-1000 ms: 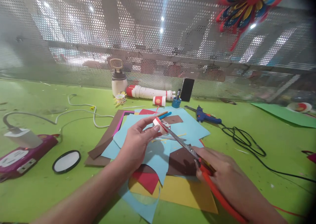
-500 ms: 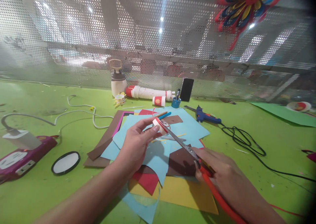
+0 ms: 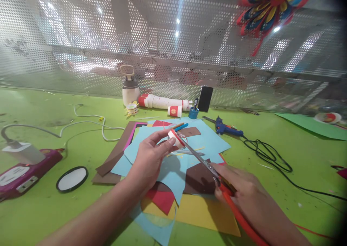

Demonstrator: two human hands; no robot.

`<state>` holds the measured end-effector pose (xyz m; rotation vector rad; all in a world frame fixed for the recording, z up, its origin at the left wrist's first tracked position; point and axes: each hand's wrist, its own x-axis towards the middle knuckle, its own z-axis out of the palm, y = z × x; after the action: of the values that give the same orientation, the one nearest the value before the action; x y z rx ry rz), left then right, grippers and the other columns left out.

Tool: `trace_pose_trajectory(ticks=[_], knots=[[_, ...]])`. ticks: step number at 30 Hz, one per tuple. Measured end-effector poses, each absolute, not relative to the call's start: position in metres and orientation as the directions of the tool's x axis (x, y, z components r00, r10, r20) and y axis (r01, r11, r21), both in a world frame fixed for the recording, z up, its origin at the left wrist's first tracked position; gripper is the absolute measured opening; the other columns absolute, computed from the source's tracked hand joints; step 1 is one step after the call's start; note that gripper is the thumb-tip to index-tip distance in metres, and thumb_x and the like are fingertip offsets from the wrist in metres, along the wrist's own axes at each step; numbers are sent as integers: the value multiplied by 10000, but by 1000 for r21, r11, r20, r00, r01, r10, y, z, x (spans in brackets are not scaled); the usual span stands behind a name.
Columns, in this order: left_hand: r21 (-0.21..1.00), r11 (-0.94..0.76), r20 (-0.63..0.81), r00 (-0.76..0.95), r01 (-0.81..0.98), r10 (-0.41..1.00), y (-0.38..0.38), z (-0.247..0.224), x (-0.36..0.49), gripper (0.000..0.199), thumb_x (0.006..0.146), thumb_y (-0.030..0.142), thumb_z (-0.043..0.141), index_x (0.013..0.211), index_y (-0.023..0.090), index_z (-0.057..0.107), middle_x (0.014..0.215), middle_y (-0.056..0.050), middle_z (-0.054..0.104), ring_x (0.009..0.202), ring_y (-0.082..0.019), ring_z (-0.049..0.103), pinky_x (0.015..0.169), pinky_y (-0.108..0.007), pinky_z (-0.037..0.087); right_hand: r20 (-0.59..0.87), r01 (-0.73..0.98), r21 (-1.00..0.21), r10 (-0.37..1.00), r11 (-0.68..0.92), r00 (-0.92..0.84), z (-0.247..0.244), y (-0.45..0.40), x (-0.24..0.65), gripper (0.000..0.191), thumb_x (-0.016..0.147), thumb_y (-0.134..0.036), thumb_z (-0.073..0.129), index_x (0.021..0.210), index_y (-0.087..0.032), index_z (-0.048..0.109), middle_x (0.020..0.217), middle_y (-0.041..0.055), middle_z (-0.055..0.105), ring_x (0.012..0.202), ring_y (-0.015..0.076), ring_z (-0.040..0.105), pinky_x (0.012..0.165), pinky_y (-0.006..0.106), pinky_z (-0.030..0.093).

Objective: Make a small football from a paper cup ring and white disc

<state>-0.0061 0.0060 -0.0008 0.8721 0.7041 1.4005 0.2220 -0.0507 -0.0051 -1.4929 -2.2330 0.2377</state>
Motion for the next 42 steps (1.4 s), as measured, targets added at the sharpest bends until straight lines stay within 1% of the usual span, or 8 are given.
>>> trace_pose_trajectory(ticks=[3,7,10,14,21,26,35,42], knots=[[853,-37,88,75,-521,993,6,0,-7,321,762,244,809,1056,149,722,958,-89,779,886,-208,723,906,-376,537,276,834,-369,905,410,-322,-6,-50,222,354,796,-161,484,1074,-172,703,772,59,682,690,222,620,616,327,482],[847,-27,58,41,-531,997,6,5,-9,299,746,236,816,1013,149,711,968,-86,771,872,-198,718,899,-367,535,301,842,-346,899,415,-319,-9,-51,222,343,798,-144,483,1067,-190,691,760,42,666,689,221,610,622,329,476],[832,-11,25,17,-554,1000,6,6,-9,350,716,223,838,1025,145,692,922,-87,771,839,-193,720,881,-355,535,286,843,-344,902,413,-325,-7,-52,221,357,791,-129,481,1079,-192,682,781,48,672,705,223,620,633,326,488],[828,-18,41,29,-561,999,6,8,-9,368,705,209,846,1025,126,686,863,-91,767,812,-201,726,858,-353,540,258,837,-356,905,414,-338,-1,-52,220,356,799,-143,472,1089,-174,677,801,64,671,721,232,626,648,340,512],[843,-3,47,69,-538,997,5,9,-6,302,724,209,827,992,125,715,949,-95,758,805,-195,714,810,-347,547,219,847,-359,918,392,-332,-2,-49,223,411,809,-156,466,1170,-180,661,831,71,667,727,243,620,676,384,526],[868,-14,64,82,-496,995,5,5,-6,278,758,236,806,1001,136,714,947,-89,765,823,-190,709,836,-346,540,241,844,-351,910,405,-337,-2,-50,224,400,812,-157,468,1157,-164,671,842,83,685,728,240,637,668,373,533],[858,-9,48,61,-514,997,6,6,-5,296,712,229,840,969,137,725,908,-87,775,789,-190,715,829,-353,539,299,840,-326,890,433,-343,-5,-50,222,370,813,-150,466,1109,-169,687,792,66,690,693,222,638,633,338,519],[852,11,21,54,-523,998,6,5,-7,305,694,227,851,951,144,711,916,-83,773,786,-196,724,806,-344,541,301,845,-328,894,423,-331,-7,-52,222,361,799,-143,473,1084,-175,691,770,57,677,685,222,632,615,328,502]])
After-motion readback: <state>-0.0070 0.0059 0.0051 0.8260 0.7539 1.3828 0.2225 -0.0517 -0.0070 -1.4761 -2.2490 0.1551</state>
